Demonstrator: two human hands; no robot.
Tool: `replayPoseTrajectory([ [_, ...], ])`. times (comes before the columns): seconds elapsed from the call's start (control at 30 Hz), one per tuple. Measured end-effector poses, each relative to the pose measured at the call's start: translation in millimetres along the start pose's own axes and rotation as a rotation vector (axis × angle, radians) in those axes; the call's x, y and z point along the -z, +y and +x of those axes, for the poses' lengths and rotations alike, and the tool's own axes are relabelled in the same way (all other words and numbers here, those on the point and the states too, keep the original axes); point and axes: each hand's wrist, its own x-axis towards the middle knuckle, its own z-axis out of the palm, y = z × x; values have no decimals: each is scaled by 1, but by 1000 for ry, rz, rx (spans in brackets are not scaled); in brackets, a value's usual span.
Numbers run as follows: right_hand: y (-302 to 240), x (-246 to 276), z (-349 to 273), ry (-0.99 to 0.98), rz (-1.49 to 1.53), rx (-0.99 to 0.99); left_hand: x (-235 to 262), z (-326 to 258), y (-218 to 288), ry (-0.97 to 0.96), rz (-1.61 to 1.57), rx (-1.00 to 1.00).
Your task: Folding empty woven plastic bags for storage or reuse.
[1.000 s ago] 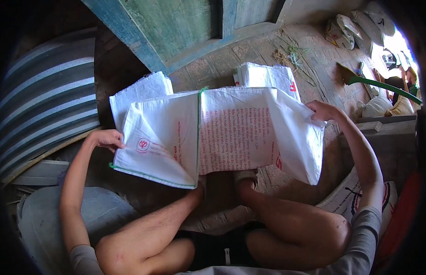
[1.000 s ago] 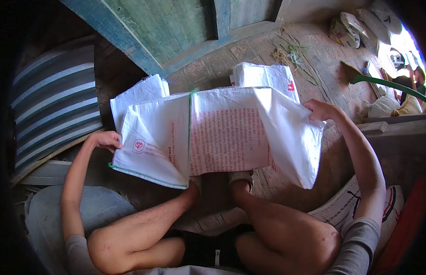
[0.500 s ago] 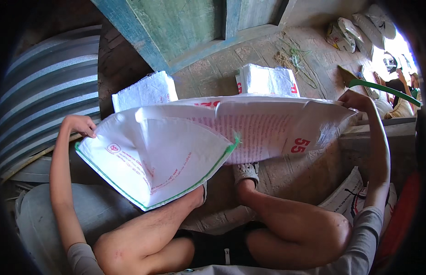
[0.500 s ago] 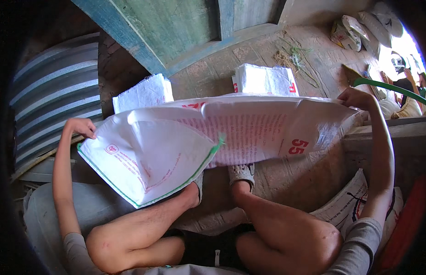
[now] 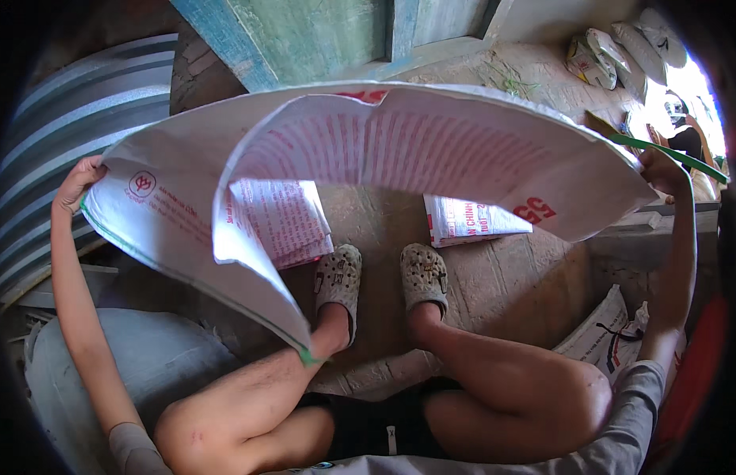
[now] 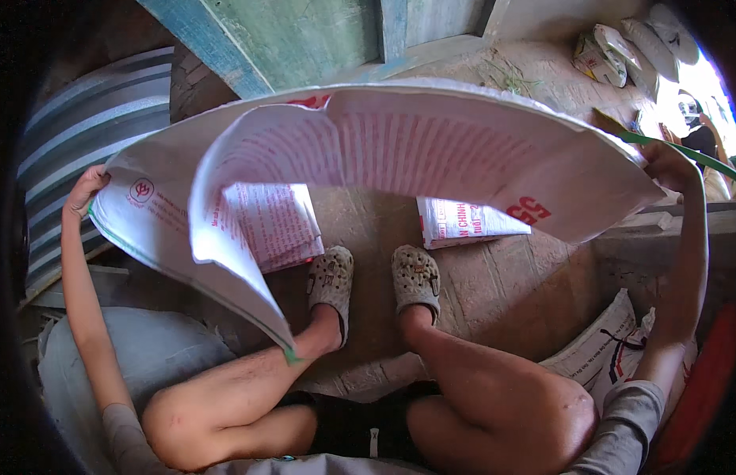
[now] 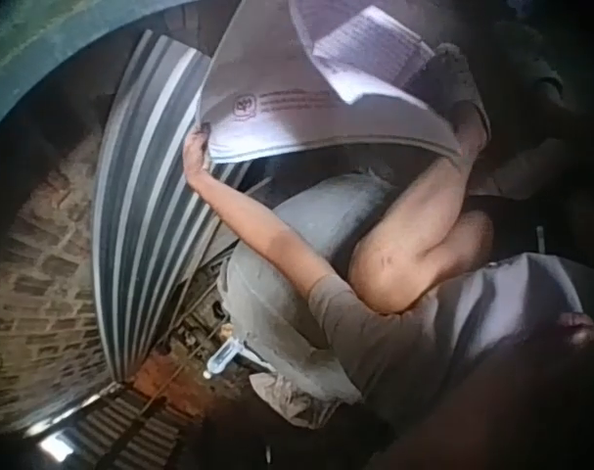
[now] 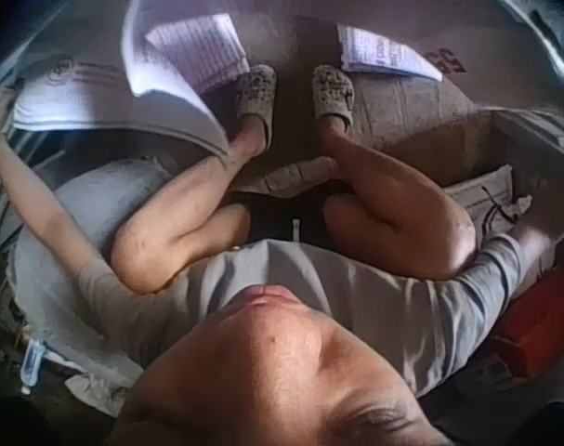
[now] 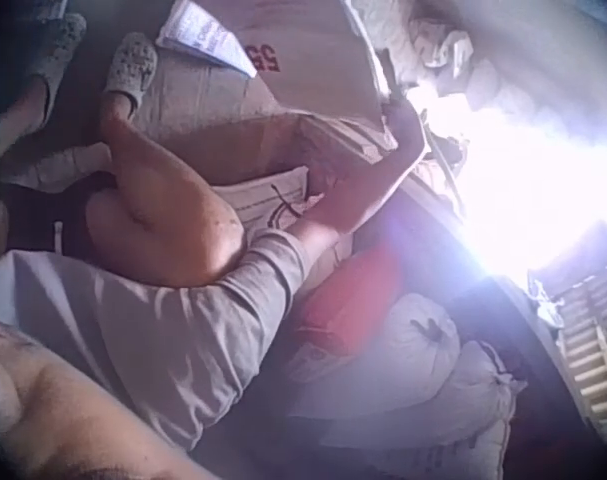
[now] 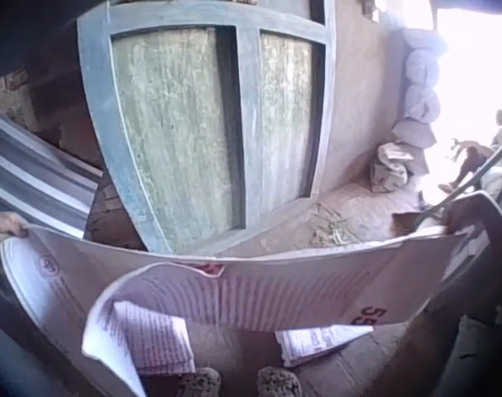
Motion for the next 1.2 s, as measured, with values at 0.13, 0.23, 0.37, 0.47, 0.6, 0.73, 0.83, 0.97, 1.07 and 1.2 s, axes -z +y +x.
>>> replayPoseTrajectory([
  [0.13,12,18,-9,172,98,-16,12,-3,-2,-77,17,-22],
  [0.23,15,15,-10,205,79,-21,22,1,-10,-34,37,-6],
  [0.37,10,14,-10,105,31,-69,32,0,-8,-73,48,4],
  [0.47,18,25,-14,179,112,-60,23,0,-12,22,-31,49],
  [0.6,35,48,-3,124,154,12,45,-1,-11,-83,-31,26],
  [0.73,19,43,1,162,-24,-54,4,15,9,-91,70,87],
  [0.83,9,1,26,292,-25,60,-27,16,26,50,213,173],
  [0.97,30,21,71,340,-87,116,-38,51,9,195,524,8],
  [1.07,62,36,116,585,-255,149,-51,80,2,409,1160,-119],
  [1.2,92,-12,184,868,-572,171,-71,74,-23,690,1379,-39],
])
